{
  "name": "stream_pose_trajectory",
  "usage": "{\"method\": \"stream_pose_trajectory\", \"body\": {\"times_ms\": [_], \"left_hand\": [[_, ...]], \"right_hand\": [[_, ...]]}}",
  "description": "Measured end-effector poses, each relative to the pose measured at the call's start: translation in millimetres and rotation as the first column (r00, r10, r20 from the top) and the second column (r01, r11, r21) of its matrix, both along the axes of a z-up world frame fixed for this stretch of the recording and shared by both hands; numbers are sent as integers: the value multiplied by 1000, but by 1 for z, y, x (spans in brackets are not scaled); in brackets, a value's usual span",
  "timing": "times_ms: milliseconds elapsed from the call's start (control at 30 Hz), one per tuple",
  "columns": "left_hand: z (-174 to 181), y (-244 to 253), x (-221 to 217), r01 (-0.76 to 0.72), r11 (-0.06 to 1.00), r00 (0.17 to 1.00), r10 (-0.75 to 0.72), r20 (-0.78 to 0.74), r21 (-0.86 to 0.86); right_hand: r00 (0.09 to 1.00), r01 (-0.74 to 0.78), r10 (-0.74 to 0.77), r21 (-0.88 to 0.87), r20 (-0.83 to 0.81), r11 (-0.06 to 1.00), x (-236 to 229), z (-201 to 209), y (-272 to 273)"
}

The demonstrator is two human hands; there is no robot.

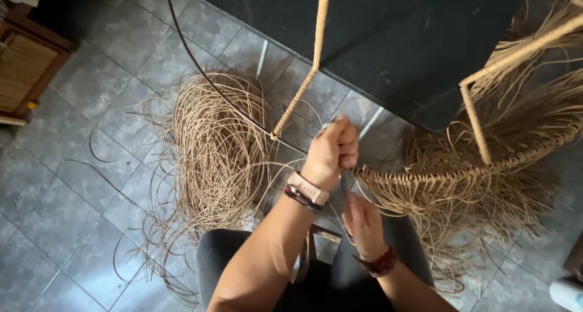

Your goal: Weaving dried straw strands onto a wooden frame to create a decorative item

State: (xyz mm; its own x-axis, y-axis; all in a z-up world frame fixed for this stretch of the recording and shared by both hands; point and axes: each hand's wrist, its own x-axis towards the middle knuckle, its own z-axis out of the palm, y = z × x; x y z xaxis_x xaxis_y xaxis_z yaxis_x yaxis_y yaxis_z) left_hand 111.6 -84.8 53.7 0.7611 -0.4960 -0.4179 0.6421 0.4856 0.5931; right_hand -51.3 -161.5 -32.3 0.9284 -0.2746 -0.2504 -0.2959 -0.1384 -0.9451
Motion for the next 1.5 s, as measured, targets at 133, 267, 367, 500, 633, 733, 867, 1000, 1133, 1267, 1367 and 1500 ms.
{"method": "stream_pose_trajectory", "body": {"times_ms": [133,267,367,500,633,733,867,1000,1133,1267,1367,1500], "left_hand": [[-15,4,8,79,995,996,-77,45,-57],[-25,-8,26,-134,971,990,121,-77,-199],[-32,-9,22,-306,927,952,293,-91,-216],[-34,-16,35,-464,856,885,441,-147,-229],[-32,-11,27,-500,844,866,488,-112,-195],[-29,9,7,-435,795,866,498,47,-422],[-51,56,-68,-350,829,713,-65,698,436],[-68,76,-141,-167,957,540,-112,835,236],[-42,74,-145,-177,959,472,-117,874,224],[-78,87,-150,-157,911,304,-323,896,382],[-127,85,-154,-257,825,175,-473,863,504],[-190,74,-150,-575,589,-78,-730,679,567]], "right_hand": [[990,-48,19,207,138,977,-11,-3,-5],[976,-70,69,0,207,998,-11,-11,-1],[985,-97,103,-49,137,994,-27,-23,-1],[982,-129,153,-198,111,972,-30,-42,-5],[986,-162,169,-219,13,962,-34,-43,-2],[981,-177,190,-207,44,962,-34,-50,-8],[980,-197,197,4,32,980,-55,-42,-5],[911,-412,412,-44,-16,910,-79,-75,7],[839,-491,526,-224,142,842,-80,-83,-5],[693,-680,691,-504,-204,533,-23,36,-22],[870,-452,401,-792,-288,410,10,89,-45],[863,-63,475,-899,169,434,88,50,-75]]}}
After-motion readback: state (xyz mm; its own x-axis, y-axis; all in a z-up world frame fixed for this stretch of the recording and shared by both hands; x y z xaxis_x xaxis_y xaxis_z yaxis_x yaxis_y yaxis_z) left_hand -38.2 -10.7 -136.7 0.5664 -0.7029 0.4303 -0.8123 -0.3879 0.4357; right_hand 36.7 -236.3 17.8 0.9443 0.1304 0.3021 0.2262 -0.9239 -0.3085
